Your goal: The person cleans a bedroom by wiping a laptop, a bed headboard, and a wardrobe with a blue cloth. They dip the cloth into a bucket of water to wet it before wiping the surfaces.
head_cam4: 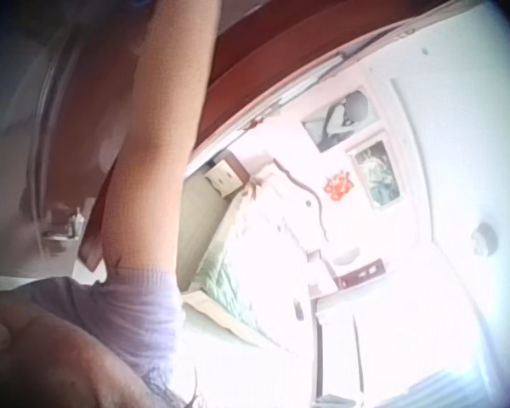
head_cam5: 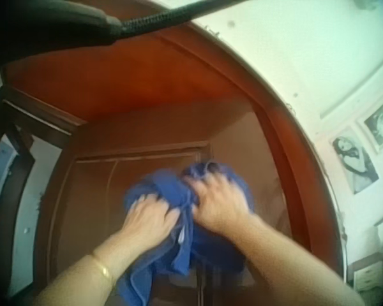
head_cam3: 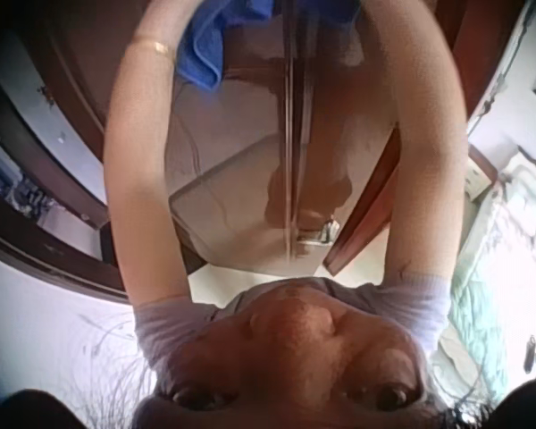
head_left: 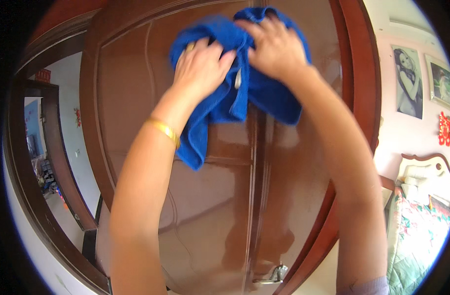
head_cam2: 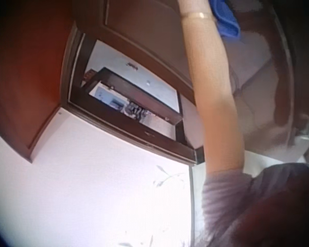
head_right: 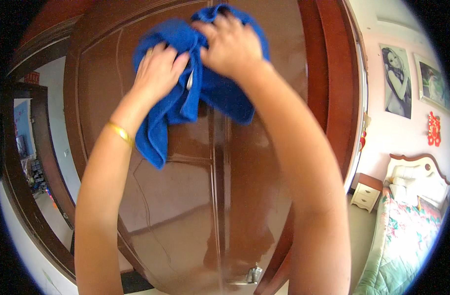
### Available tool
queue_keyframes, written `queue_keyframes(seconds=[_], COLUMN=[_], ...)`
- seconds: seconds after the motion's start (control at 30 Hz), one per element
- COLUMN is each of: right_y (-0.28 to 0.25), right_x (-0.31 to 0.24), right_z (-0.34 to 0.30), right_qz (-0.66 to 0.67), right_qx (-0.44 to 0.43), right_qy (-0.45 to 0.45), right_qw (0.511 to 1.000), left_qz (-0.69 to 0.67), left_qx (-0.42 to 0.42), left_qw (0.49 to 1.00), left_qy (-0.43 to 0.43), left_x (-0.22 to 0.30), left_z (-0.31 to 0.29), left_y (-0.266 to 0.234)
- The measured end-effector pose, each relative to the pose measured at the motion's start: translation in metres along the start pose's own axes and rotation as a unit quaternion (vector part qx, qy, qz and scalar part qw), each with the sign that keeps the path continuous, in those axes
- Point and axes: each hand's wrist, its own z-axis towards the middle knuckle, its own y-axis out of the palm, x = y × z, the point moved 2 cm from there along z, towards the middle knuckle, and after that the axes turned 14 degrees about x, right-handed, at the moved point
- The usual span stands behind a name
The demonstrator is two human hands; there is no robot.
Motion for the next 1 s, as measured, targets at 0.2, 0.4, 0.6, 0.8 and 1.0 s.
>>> queue_keyframes(seconds=[0.2,0.4,0.6,0.8,1.0], right_y=[-0.015,0.027,0.081,0.157,0.206], right_x=[0.07,0.098,-0.077,-0.204,-0.312], right_z=[0.029,0.025,0.122,0.175,0.187], right_qz=[-0.117,-0.269,-0.162,-0.069,0.019], right_qx=[-0.069,-0.033,-0.099,-0.093,-0.126], right_qy=[0.243,0.214,0.297,0.209,0.131], right_qw=[0.96,0.938,0.936,0.971,0.983], left_qz=[-0.135,-0.186,-0.088,0.009,0.11], left_qx=[0.037,0.135,0.003,-0.003,0.005], left_qw=[0.99,0.971,0.996,0.989,0.982], left_qy=[0.022,0.067,-0.023,-0.149,-0.151], left_x=[0.039,0.013,-0.157,-0.305,-0.415], left_z=[0.057,0.039,0.052,0.022,-0.036], left_y=[0.048,0.036,-0.029,-0.061,-0.086])
